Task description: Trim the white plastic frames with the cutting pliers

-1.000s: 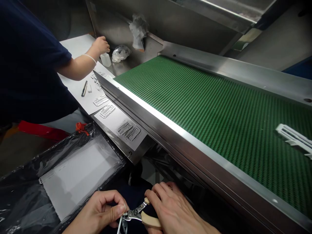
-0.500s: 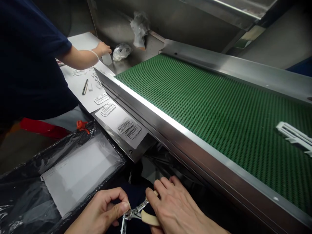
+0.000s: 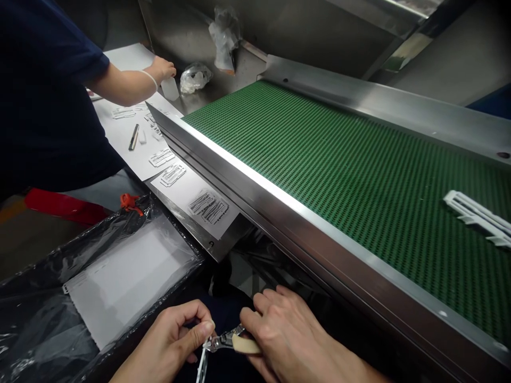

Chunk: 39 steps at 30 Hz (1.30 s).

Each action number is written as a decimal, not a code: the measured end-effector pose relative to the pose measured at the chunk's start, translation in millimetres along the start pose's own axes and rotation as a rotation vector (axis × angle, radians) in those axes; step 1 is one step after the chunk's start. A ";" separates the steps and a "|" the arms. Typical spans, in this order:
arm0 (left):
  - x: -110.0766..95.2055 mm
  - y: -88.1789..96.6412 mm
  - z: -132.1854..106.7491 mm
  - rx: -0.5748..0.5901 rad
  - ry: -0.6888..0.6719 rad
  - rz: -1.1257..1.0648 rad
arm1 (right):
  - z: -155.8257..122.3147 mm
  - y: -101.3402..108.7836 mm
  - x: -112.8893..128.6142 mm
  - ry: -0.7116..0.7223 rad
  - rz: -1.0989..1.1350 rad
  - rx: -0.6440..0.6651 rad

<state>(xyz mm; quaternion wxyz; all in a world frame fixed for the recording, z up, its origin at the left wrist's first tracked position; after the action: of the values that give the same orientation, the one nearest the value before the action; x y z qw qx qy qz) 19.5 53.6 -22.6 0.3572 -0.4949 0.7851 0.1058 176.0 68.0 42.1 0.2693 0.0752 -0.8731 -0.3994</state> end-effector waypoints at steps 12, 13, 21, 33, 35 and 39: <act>40.5 -13.4 11.0 -0.082 0.003 -0.565 | -3.3 -37.1 -48.5 -0.297 0.724 -0.079; 41.5 -15.9 14.3 -0.074 0.000 -0.635 | -4.9 -36.1 -47.6 -0.281 0.697 -0.100; 27.4 -22.2 13.1 0.013 0.038 -0.672 | -11.9 -23.8 -35.7 -0.186 0.468 -0.155; 29.8 -27.5 14.6 0.179 0.032 -0.338 | -8.6 -19.7 -34.0 -0.137 0.360 -0.153; 30.2 -27.4 14.6 0.179 0.036 -0.330 | -7.6 -19.5 -33.4 -0.130 0.363 -0.144; 27.6 -27.1 13.7 0.174 0.033 -0.319 | -7.8 -20.0 -32.6 -0.131 0.363 -0.125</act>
<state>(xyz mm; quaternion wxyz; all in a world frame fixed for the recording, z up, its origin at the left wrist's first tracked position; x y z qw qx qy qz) 41.8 28.1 -45.8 0.3980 -0.5819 0.7086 -0.0287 206.0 60.8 18.1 0.2837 -0.1267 -0.8614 -0.4018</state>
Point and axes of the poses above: each hand's wrist, its own z-axis towards the middle knuckle, its own y-axis out of the back of the hand, x = y × z, the point moved 6 cm from there along z, towards the middle knuckle
